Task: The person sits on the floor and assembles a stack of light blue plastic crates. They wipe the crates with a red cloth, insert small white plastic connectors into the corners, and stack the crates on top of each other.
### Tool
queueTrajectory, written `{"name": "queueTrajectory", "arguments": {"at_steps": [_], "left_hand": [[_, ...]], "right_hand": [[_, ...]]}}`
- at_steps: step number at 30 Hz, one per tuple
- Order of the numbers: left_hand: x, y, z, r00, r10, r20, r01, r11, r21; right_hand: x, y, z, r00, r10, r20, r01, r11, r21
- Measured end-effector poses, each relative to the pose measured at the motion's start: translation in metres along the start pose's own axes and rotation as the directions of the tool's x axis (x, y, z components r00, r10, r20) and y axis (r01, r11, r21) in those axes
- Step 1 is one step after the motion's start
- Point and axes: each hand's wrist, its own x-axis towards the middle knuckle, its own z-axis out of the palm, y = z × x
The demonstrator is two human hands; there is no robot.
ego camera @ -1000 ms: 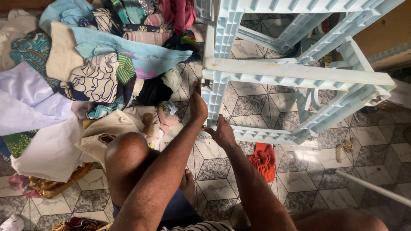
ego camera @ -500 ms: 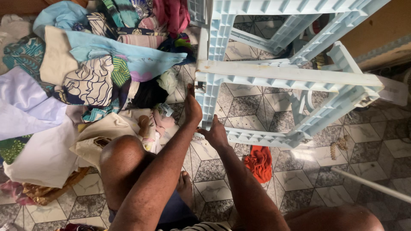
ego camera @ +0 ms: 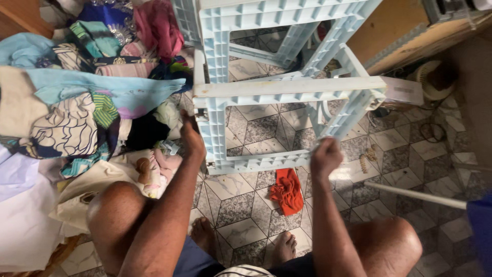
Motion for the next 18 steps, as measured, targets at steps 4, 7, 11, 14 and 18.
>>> {"name": "queueTrajectory", "arguments": {"at_steps": [4, 7, 11, 14, 18], "left_hand": [[0.005, 0.053, 0.021, 0.998, -0.042, 0.05, 0.041, 0.999, 0.033], [0.003, 0.088, 0.038, 0.984, -0.164, 0.069, 0.155, 0.979, 0.13], [-0.005, 0.107, 0.06, 0.952, -0.288, 0.101, 0.258, 0.937, 0.236], [-0.012, 0.108, 0.063, 0.932, -0.288, 0.221, 0.277, 0.957, 0.082], [-0.027, 0.109, 0.054, 0.929, -0.225, 0.295, 0.242, 0.97, -0.023]], "right_hand": [[0.09, -0.022, -0.062, 0.927, -0.174, -0.331, 0.141, 0.982, -0.123], [0.129, -0.036, -0.083, 0.999, -0.003, 0.054, -0.005, 0.988, 0.153], [0.151, -0.046, -0.076, 0.905, 0.022, 0.425, -0.181, 0.925, 0.335], [0.148, -0.047, -0.07, 0.895, 0.054, 0.442, -0.227, 0.909, 0.348], [0.131, -0.05, -0.085, 0.933, 0.134, 0.334, -0.249, 0.91, 0.33]]}}
